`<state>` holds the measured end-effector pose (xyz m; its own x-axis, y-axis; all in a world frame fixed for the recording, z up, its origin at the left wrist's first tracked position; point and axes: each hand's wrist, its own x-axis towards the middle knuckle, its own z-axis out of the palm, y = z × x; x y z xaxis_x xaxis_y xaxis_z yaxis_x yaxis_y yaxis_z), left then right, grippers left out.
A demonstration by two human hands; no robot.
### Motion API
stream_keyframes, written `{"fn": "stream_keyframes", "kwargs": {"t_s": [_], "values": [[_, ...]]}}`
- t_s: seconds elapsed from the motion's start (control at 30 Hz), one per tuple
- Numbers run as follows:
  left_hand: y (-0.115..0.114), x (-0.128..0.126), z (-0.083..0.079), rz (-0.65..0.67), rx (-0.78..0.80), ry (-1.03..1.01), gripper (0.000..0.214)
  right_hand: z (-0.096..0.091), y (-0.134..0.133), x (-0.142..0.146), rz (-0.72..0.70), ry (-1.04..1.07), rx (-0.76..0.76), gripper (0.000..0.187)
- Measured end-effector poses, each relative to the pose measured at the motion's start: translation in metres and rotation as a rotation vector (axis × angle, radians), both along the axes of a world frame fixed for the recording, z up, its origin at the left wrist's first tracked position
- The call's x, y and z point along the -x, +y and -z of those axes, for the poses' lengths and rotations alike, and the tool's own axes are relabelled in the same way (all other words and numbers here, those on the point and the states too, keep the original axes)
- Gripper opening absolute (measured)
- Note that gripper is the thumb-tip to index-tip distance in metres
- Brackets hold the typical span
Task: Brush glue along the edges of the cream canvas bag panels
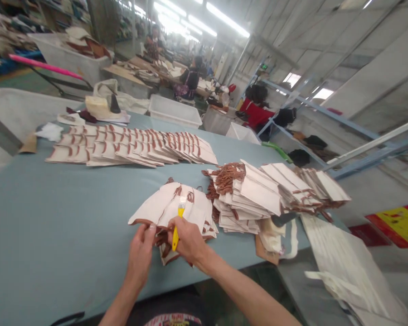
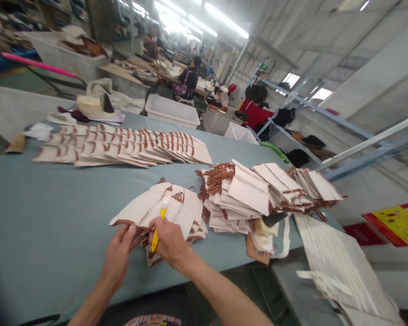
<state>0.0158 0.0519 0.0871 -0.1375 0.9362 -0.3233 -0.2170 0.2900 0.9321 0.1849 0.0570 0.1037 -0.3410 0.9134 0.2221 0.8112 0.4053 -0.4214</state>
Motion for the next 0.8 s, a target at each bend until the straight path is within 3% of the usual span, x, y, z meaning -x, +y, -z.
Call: {"fn": "stream_keyframes", "kwargs": {"t_s": [0.13, 0.2, 0.3, 0.47, 0.53, 0.6, 0.67, 0.73, 0.8], "values": [[0.001, 0.009, 0.003, -0.115, 0.041, 0.043, 0.069, 0.028, -0.034, 0.029, -0.030, 0.043, -0.080, 0.025], [0.002, 0.018, -0.002, -0.131, 0.033, 0.104, 0.069, 0.031, -0.045, 0.035, -0.051, 0.069, -0.133, 0.021], [0.004, 0.036, -0.021, -0.052, -0.010, 0.199, 0.065, 0.006, -0.045, 0.026, -0.103, 0.170, -0.273, 0.020], [0.000, 0.057, -0.070, 0.204, -0.114, 0.258, 0.057, -0.080, -0.008, -0.008, -0.111, 0.313, -0.509, 0.026], [-0.002, 0.060, -0.086, 0.287, -0.154, 0.251, 0.055, -0.101, 0.008, -0.013, -0.113, 0.274, -0.480, 0.028], [-0.003, 0.061, -0.094, 0.387, -0.203, 0.272, 0.052, -0.108, 0.018, -0.011, -0.138, 0.223, -0.365, 0.019], [-0.005, 0.063, -0.092, 0.447, -0.265, 0.346, 0.050, -0.103, 0.017, -0.005, -0.160, 0.204, -0.265, 0.014], [-0.009, 0.064, -0.082, 0.374, -0.332, 0.468, 0.051, -0.092, 0.009, 0.002, -0.131, 0.231, -0.277, 0.021], [-0.017, 0.064, -0.068, 0.214, -0.359, 0.568, 0.056, -0.083, -0.003, 0.006, -0.060, 0.276, -0.380, 0.025]]}}
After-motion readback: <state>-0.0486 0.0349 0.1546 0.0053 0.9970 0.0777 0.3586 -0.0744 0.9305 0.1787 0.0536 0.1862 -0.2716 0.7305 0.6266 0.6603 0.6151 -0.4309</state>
